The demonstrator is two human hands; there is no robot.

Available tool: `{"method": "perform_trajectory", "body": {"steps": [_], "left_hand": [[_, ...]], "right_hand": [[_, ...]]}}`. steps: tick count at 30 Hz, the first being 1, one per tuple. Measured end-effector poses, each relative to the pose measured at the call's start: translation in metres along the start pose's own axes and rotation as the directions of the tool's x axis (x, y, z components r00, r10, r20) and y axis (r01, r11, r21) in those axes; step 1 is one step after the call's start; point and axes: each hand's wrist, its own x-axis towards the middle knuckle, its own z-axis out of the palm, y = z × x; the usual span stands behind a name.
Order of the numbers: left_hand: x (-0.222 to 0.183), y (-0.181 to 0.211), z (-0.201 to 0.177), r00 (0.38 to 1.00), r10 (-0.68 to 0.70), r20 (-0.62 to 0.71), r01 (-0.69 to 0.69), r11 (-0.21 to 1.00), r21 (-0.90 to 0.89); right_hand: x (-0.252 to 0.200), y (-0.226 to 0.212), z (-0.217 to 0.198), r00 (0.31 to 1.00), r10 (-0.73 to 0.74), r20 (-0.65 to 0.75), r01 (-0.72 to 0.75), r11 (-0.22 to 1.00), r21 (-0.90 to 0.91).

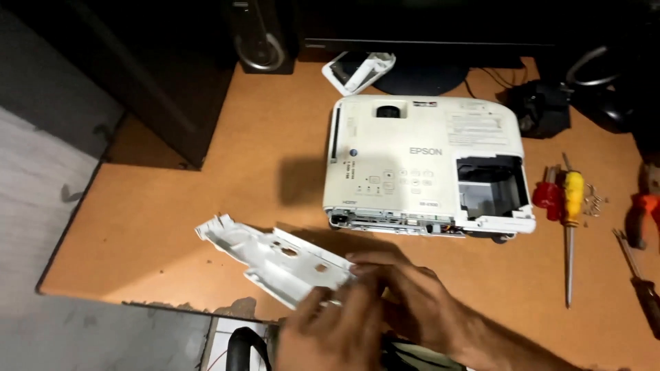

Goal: The person is reassembling a projector by fitting the top plastic cover and securing it with screws using a screwdriver.

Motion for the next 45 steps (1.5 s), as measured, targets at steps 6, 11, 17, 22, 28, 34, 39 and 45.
{"method": "perform_trajectory", "body": {"steps": [6,11,17,22,28,34,39,45], "left_hand": [[0.005,0.015,0.022,0.992,-0.03,-0.123,-0.023,0.915,-0.403],[-0.03,-0.057,0.045,0.867,-0.154,-0.473,0.011,0.957,-0.29],[-0.043,-0.084,0.062,0.766,-0.542,0.345,0.628,0.517,-0.582],[-0.027,-0.082,0.083,0.609,-0.626,0.487,0.688,0.11,-0.717],[-0.018,-0.083,0.091,0.611,-0.638,0.468,0.643,0.054,-0.764],[-0.037,-0.069,0.085,0.574,-0.691,0.439,0.759,0.248,-0.603],[-0.046,-0.02,0.082,0.458,-0.718,0.524,0.682,-0.095,-0.725],[-0.053,0.029,0.121,0.366,-0.653,0.663,0.42,-0.52,-0.744]], "right_hand": [[-0.008,0.027,-0.024,0.869,-0.486,-0.095,0.495,0.853,0.167],[-0.036,0.067,-0.088,0.734,-0.589,-0.339,0.502,0.806,-0.314],[-0.061,0.076,-0.125,0.779,-0.201,-0.594,0.282,0.958,0.045],[-0.058,0.049,-0.114,0.705,-0.19,-0.683,0.341,0.936,0.092],[-0.06,0.04,-0.108,0.624,-0.248,-0.741,0.391,0.92,0.021],[-0.07,0.048,-0.115,0.575,-0.217,-0.789,0.312,0.95,-0.033],[-0.072,0.004,-0.109,0.554,-0.506,-0.661,0.655,0.755,-0.029],[-0.048,-0.009,-0.097,0.685,-0.421,-0.594,0.291,0.906,-0.307]]}}
